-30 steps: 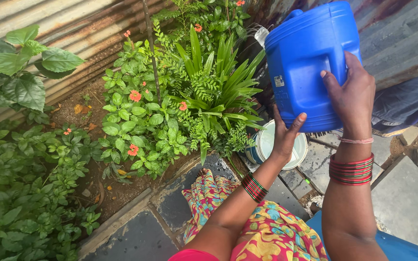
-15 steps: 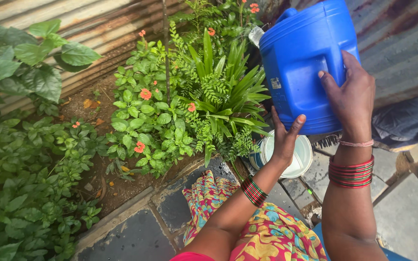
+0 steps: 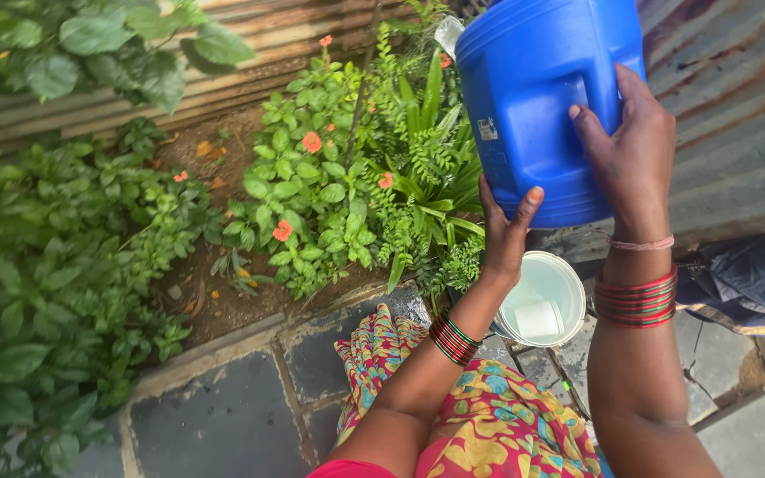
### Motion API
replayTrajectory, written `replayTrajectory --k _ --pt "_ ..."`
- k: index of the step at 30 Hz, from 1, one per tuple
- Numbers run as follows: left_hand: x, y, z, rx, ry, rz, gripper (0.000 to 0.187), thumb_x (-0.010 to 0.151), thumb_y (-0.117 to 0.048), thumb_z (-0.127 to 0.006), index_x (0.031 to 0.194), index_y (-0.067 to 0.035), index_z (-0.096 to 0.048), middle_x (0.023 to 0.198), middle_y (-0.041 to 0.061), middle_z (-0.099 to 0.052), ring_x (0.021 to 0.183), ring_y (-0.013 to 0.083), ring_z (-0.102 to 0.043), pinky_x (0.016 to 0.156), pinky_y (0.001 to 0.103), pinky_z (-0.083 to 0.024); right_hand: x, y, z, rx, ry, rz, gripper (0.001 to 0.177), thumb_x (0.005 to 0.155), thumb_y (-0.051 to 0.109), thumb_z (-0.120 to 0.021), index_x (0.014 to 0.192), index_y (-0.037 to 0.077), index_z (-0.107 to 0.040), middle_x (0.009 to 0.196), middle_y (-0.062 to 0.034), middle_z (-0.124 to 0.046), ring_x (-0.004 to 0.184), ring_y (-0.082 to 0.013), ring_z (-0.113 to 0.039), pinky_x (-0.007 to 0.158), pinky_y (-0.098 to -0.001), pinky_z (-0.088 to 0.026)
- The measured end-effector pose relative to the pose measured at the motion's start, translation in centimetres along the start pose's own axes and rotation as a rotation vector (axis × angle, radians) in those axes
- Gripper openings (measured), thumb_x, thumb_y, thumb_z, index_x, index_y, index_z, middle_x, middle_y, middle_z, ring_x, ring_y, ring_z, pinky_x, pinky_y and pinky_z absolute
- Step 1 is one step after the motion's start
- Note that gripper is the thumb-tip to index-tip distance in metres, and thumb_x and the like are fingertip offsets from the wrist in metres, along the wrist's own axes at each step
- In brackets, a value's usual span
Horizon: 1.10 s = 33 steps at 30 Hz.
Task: The person waters several plants in a garden area by hand using a blue watering jug filled from a white bucket.
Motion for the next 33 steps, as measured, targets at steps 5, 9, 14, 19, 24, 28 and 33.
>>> replayTrajectory --k 5,9,14,19,24,28,33 --pt "-1.0 -1.4 2.2 0.0 -0.093 -0.046 0.124 0.086 -0.051 -0.076 0.165 0.001 0.003 0.155 0.023 -0.036 0.14 0.0288 -0.044 0.117 0.042 -0.037 0.1 1.7 -2.1 0.1 0.056 0.03 0.049 0.1 0.007 -0.077 0.143 -0.007 -0.059 0.115 -0.0167 -0.075 0.096 -0.0111 -0.068 0.083 -0.028 -0.054" --pt "-2.1 -2.2 4.2 -0.03 -0.167 -0.062 0.125 0.085 -0.049 -0.078 0.164 -0.001 0.007 0.156 0.022 -0.036 0.14 0.0292 -0.044 0.117 0.04 -0.036 -0.4 2.6 -4.5 0.141 0.116 0.006 0.05 0.099 0.009 -0.078 0.143 -0.006 -0.059 0.11 -0.0154 -0.076 0.088 -0.01 -0.064 0.078 -0.0275 -0.053" --pt "-3.7 -2.6 7.2 -0.001 -0.263 -0.063 0.123 0.083 -0.049 -0.077 0.164 -0.001 0.003 0.153 0.023 -0.038 0.137 0.0305 -0.046 0.111 0.043 -0.041 -1.6 3.3 -7.5 0.166 0.182 0.004 0.05 0.098 0.013 -0.078 0.141 -0.005 -0.06 0.109 -0.0159 -0.075 0.088 -0.0098 -0.067 0.079 -0.0281 -0.054" --pt "-3.1 -3.2 10.0 0.006 -0.262 -0.056 0.122 0.085 -0.049 -0.077 0.163 0.0 0.004 0.155 0.022 -0.037 0.139 0.0295 -0.046 0.114 0.042 -0.04 -1.6 4.2 -10.0 0.155 0.17 0.008 0.051 0.096 0.014 -0.078 0.14 -0.005 -0.061 0.11 -0.0158 -0.075 0.091 -0.0097 -0.068 0.081 -0.0284 -0.054" --pt "-0.3 -6.7 11.6 0.015 -0.188 -0.085 0.119 0.087 -0.05 -0.077 0.164 0.001 -0.002 0.155 0.021 -0.039 0.14 0.0273 -0.046 0.117 0.04 -0.038 0.1 5.3 -12.2 0.11 0.12 -0.102 0.051 0.095 0.013 -0.08 0.14 -0.004 -0.061 0.109 -0.0147 -0.075 0.083 -0.0102 -0.062 0.076 -0.0284 -0.052" --pt "1.9 -10.4 13.2 0.018 -0.158 -0.041 0.116 0.083 -0.051 -0.079 0.162 0.002 -0.012 0.148 0.021 -0.045 0.133 0.0278 -0.05 0.113 0.041 -0.041 2.2 7.4 -14.8 0.206 0.108 -0.06 0.045 0.1 0.007 -0.076 0.141 -0.004 -0.062 0.114 -0.0113 -0.075 0.095 -0.0073 -0.066 0.082 -0.0267 -0.054" --pt "6.1 -13.3 15.5 0.04 -0.141 -0.004 0.12 0.081 -0.052 -0.08 0.163 0.003 -0.011 0.145 0.022 -0.047 0.131 0.0283 -0.052 0.112 0.039 -0.042 5.5 8.7 -18.1 0.25 0.124 -0.182 0.042 0.101 0.006 -0.073 0.14 -0.002 -0.061 0.108 -0.0064 -0.072 0.083 -0.0069 -0.061 0.071 -0.0263 -0.051"
Point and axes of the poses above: each hand's wrist, its own x-axis towards the middle knuckle, its own z-axis out of the back of the hand, y = z × x, the point moved 9 cm from there along x, towards the middle knuckle
